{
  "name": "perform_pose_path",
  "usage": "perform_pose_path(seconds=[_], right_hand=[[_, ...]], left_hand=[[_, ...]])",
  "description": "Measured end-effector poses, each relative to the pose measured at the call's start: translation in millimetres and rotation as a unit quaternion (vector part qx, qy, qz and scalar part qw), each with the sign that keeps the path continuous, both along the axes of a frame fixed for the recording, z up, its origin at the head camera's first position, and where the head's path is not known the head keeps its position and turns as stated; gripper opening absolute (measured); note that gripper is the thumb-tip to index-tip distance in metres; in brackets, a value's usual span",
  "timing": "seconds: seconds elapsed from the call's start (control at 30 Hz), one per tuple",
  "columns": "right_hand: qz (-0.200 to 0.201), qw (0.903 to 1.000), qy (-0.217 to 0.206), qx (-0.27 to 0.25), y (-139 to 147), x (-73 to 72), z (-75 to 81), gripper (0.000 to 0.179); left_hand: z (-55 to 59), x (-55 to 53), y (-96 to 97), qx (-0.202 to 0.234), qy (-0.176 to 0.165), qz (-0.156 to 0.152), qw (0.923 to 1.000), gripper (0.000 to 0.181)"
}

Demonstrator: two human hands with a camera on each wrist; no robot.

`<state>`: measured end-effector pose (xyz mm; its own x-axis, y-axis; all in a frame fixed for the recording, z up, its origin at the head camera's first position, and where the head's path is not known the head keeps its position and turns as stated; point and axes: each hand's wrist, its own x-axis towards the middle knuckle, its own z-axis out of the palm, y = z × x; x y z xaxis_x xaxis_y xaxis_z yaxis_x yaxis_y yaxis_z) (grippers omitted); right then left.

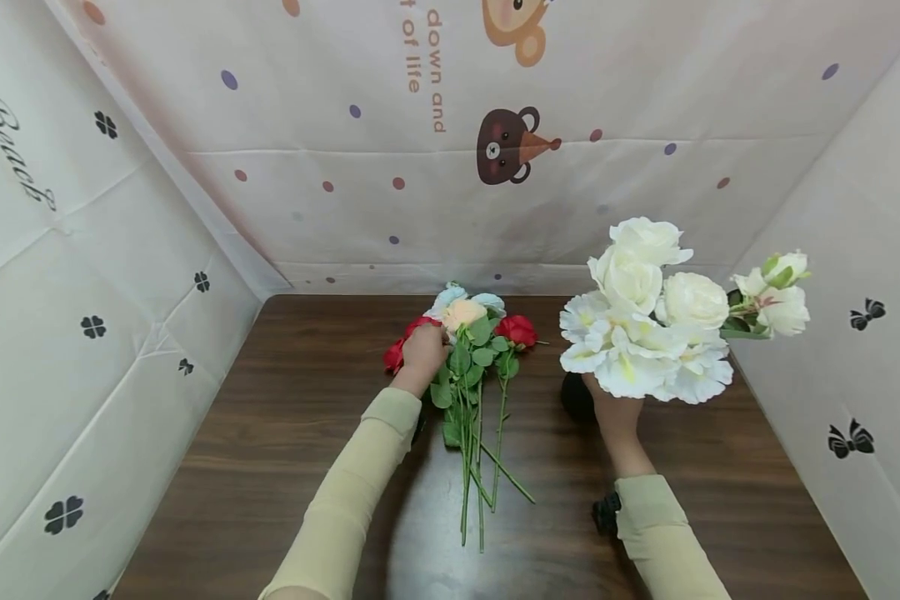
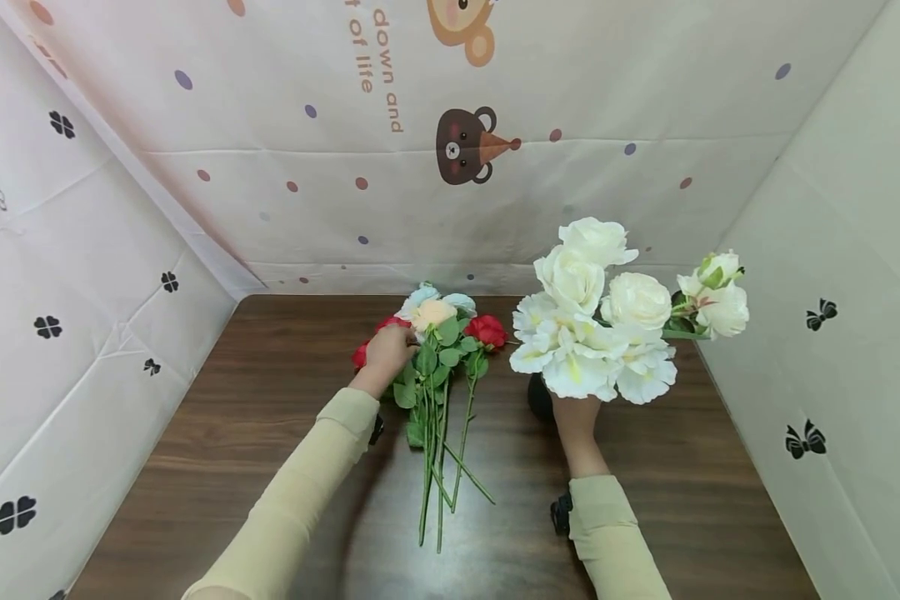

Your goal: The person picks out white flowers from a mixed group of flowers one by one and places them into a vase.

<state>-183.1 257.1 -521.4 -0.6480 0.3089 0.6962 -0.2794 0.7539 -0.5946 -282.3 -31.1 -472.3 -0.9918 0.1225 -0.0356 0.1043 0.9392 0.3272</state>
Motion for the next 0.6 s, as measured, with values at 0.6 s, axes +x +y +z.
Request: perform_pose_path(seconds=[0.6], right_hand=[[-0.025, 0.9975, -0.022, 0.062, 0, 0.6, 0.8, 0.055]], left_hand=[[-40.1, 18.0, 8.3, 0.034, -0.037, -0.017, 0.9986, 0.023]])
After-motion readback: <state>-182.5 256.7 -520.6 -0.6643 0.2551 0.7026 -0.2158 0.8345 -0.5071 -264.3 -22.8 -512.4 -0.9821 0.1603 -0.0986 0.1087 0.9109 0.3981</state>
